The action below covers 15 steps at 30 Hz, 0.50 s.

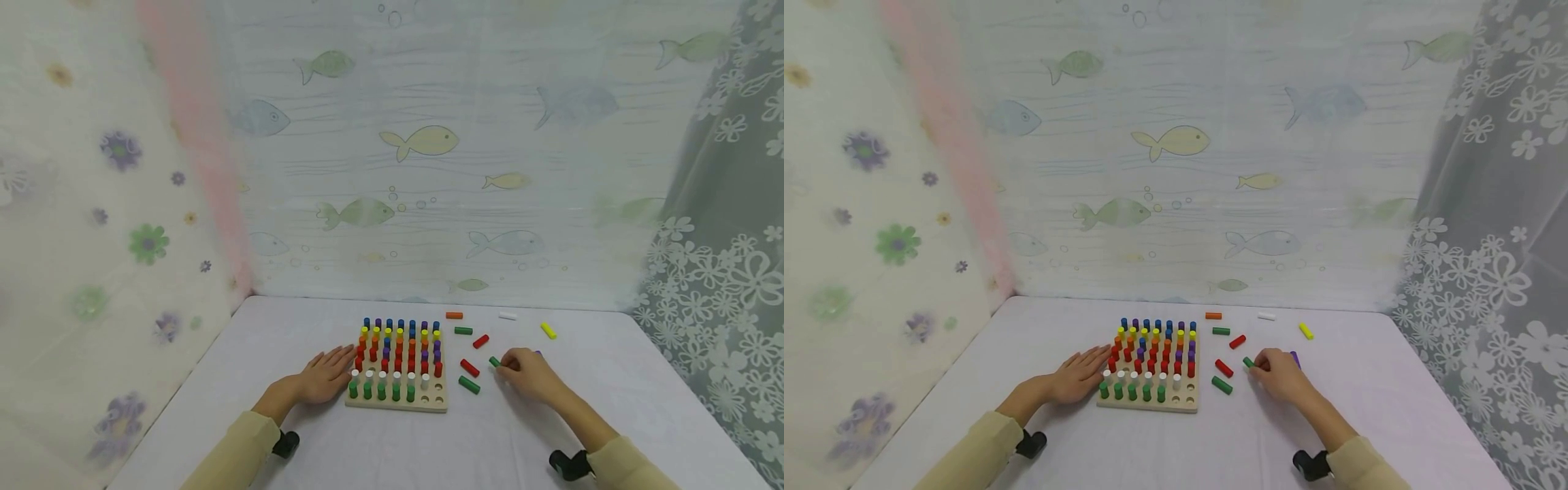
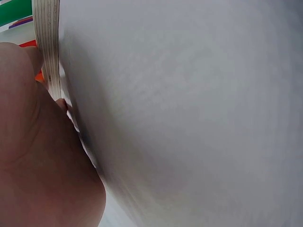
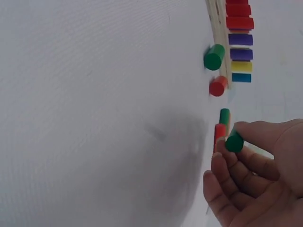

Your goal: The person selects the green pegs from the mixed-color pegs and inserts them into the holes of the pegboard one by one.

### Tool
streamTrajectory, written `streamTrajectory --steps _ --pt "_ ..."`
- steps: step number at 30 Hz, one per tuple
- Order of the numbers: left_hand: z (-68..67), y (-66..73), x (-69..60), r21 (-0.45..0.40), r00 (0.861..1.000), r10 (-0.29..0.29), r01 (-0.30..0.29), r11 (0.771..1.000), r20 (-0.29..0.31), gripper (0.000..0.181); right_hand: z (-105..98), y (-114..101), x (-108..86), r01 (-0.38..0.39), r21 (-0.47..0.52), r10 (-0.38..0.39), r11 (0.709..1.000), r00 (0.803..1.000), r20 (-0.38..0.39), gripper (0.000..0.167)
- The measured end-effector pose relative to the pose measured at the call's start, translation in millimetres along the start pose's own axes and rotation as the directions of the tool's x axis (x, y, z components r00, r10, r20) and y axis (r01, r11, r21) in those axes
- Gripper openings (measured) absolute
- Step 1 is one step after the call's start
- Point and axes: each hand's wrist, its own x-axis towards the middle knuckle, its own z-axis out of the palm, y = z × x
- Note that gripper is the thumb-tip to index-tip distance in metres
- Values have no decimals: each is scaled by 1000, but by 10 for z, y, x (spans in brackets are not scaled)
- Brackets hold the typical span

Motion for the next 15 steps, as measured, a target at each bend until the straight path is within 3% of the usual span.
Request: streamTrajectory --steps 5,15 --pt "2 -2 0 -10 1000 3 -3 1000 4 64 -42 -28 -67 66 26 -65 997 997 -31 16" --pt "-28 33 -31 -15 1000 -4 4 1000 10 65 -64 -143 -136 133 89 -126 987 989 -81 16"
